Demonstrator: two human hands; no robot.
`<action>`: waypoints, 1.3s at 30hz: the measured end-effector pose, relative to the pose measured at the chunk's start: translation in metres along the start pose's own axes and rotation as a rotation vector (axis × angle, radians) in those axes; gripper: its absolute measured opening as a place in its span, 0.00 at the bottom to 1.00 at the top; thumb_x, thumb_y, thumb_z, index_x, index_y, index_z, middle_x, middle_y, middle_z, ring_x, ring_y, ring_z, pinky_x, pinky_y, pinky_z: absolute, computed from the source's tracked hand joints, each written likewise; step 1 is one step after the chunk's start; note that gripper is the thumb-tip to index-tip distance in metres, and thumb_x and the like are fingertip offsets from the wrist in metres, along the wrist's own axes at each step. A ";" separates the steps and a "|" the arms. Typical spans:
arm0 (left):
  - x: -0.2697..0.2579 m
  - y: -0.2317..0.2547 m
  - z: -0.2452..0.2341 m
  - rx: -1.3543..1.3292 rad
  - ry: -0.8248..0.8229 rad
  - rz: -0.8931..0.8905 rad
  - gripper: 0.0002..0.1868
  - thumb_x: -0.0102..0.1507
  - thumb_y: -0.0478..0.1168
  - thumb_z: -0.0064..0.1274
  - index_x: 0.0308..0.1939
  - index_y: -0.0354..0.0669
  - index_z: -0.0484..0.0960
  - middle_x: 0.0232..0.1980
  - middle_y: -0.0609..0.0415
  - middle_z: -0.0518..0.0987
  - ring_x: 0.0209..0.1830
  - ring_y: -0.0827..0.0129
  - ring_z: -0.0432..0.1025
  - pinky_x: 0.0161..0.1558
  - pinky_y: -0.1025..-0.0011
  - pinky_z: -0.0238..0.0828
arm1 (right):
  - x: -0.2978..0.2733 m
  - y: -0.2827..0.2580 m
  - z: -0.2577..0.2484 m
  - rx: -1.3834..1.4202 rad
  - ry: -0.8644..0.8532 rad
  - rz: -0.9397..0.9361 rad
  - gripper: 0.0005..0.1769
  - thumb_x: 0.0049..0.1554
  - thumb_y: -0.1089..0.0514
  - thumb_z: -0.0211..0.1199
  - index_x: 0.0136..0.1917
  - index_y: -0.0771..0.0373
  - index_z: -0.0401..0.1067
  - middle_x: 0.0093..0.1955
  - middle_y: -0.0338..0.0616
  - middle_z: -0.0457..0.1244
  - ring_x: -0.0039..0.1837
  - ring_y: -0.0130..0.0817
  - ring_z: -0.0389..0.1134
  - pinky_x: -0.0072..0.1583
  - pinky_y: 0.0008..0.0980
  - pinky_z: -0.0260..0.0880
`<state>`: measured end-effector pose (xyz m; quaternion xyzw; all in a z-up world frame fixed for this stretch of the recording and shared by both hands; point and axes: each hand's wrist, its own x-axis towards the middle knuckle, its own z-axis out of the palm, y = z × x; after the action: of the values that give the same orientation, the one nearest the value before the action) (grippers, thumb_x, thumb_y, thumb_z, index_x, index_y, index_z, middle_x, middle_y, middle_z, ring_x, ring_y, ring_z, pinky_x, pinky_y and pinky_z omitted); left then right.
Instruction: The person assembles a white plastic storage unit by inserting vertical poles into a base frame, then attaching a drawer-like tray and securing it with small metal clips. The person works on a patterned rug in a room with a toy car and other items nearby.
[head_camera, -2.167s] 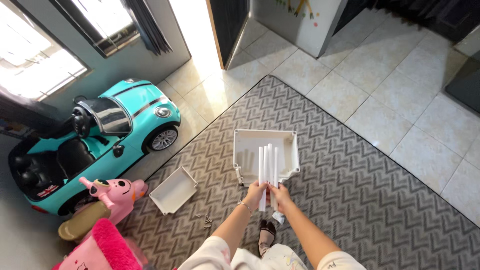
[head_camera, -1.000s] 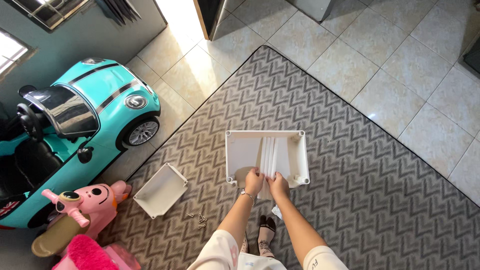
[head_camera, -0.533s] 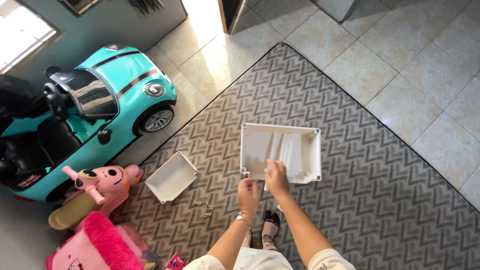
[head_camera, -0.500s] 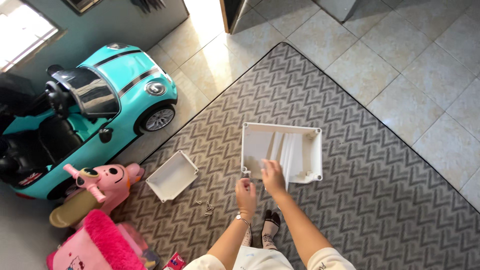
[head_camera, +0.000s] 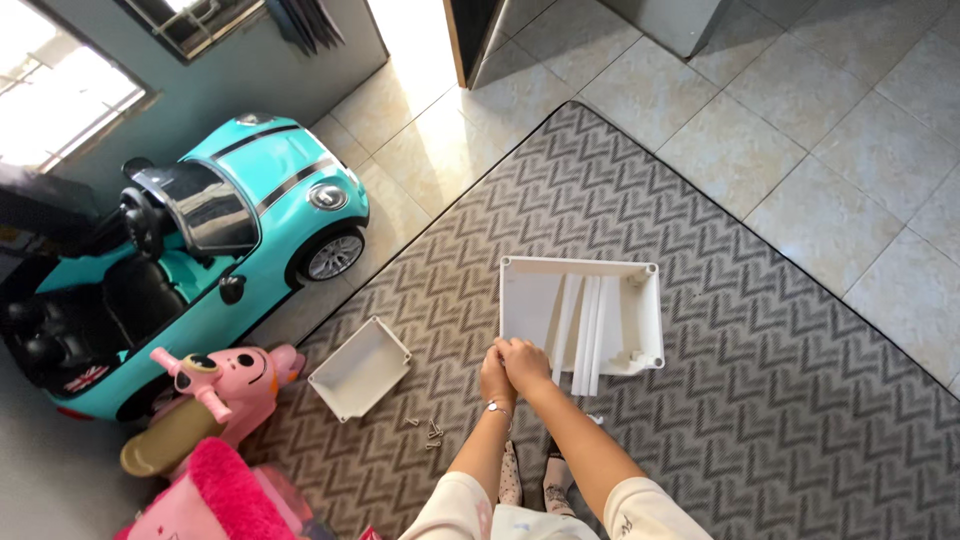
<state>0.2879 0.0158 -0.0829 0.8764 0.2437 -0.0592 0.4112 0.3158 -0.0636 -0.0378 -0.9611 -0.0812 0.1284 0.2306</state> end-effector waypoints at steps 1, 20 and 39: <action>0.001 -0.001 -0.001 -0.023 -0.025 -0.014 0.10 0.64 0.46 0.54 0.48 0.50 0.78 0.47 0.52 0.84 0.47 0.53 0.77 0.42 0.57 0.73 | 0.001 0.000 0.003 -0.012 -0.013 0.006 0.17 0.60 0.54 0.56 0.62 0.47 0.73 0.52 0.42 0.68 0.57 0.47 0.70 0.56 0.46 0.72; -0.006 0.008 -0.020 -0.425 -0.038 -0.106 0.10 0.60 0.38 0.61 0.43 0.37 0.87 0.37 0.51 0.88 0.34 0.72 0.79 0.41 0.71 0.75 | -0.007 0.000 -0.003 0.003 0.028 -0.013 0.06 0.55 0.55 0.61 0.45 0.50 0.77 0.44 0.48 0.69 0.50 0.49 0.72 0.49 0.46 0.73; 0.001 0.013 -0.028 -0.530 -0.050 -0.137 0.07 0.57 0.31 0.64 0.37 0.36 0.82 0.35 0.54 0.86 0.32 0.77 0.77 0.37 0.75 0.74 | -0.002 -0.005 -0.005 -0.021 -0.076 0.043 0.07 0.56 0.55 0.60 0.47 0.48 0.77 0.44 0.45 0.71 0.49 0.46 0.73 0.48 0.43 0.74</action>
<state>0.2925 0.0305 -0.0560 0.7178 0.2994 -0.0426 0.6271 0.3148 -0.0615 -0.0311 -0.9595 -0.0705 0.1688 0.2143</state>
